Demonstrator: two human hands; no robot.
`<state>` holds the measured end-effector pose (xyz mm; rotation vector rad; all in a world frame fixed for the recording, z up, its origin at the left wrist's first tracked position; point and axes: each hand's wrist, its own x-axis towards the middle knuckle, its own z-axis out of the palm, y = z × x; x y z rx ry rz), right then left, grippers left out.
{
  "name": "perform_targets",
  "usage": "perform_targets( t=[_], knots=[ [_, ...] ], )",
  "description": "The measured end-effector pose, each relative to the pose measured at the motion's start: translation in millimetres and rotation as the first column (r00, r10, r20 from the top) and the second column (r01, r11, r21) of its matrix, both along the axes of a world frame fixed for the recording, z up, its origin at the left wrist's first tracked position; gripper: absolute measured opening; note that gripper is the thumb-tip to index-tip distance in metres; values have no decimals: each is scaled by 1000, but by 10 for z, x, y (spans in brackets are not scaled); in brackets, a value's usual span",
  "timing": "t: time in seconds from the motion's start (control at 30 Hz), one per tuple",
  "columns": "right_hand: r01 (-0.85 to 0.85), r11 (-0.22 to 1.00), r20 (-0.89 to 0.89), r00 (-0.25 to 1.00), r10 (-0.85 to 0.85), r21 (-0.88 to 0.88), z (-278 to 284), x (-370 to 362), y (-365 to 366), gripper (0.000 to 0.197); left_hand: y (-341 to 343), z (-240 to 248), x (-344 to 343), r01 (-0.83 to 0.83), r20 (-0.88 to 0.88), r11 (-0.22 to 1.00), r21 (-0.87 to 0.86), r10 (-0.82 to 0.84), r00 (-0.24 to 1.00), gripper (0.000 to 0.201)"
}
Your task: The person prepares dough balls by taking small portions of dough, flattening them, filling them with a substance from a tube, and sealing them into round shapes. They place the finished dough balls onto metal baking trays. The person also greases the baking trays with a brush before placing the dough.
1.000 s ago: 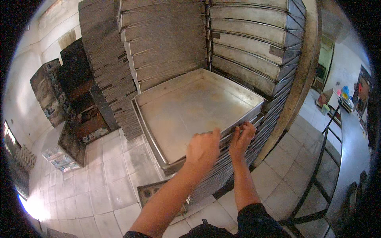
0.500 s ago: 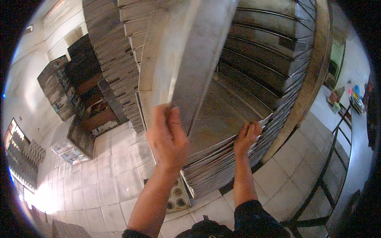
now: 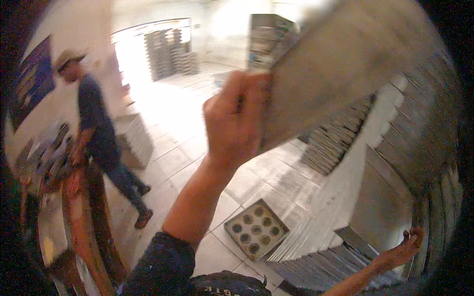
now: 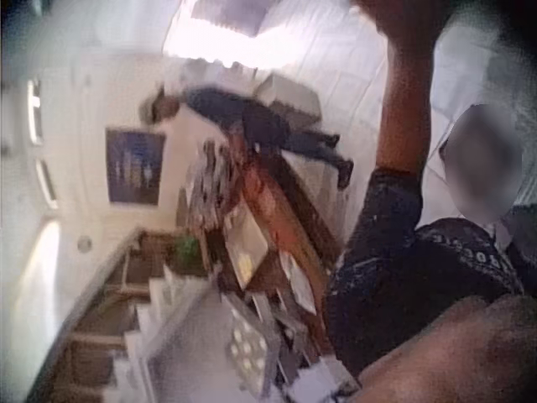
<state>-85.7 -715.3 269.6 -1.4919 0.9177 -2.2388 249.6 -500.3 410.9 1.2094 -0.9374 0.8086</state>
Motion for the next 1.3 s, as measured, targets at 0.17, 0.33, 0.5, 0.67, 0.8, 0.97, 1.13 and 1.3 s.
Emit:
perform_targets(
  t=[0.17,0.33,0.5,0.67,0.8,0.97,1.13,1.3],
  knots=[
    [-990,107,43,111,993,92,385,993,26,56,991,37,307,-548,776,832,80,293,559,29],
    [-935,-146,437,10,899,323,89,2159,649,63,1797,-170,276,-779,919,576,250,113,378,32],
    [-506,-530,561,-106,821,681,-697,2949,1127,66,2731,-600,-286,-920,914,230,316,187,360,34],
    [-340,-812,417,-725,548,474,-1227,3875,2122,46,3635,-702,-1402,-938,833,-89,336,493,251,28],
    [-33,-966,538,-825,171,257,-531,3486,4141,63,4516,-576,-2838,-709,573,-631,315,722,-388,41],
    [197,-944,398,-914,-78,265,-95,3243,5727,73,5031,-1034,-4073,-939,-479,-341,43,818,-319,55],
    [376,-848,221,-924,-312,373,478,2794,7341,74,5113,-1093,-4621,-919,-650,-343,-196,747,-140,57],
    [426,-793,133,-902,-411,436,741,2361,8458,64,5357,-1228,-4872,-881,-652,-415,-230,737,-177,60]
  ],
)
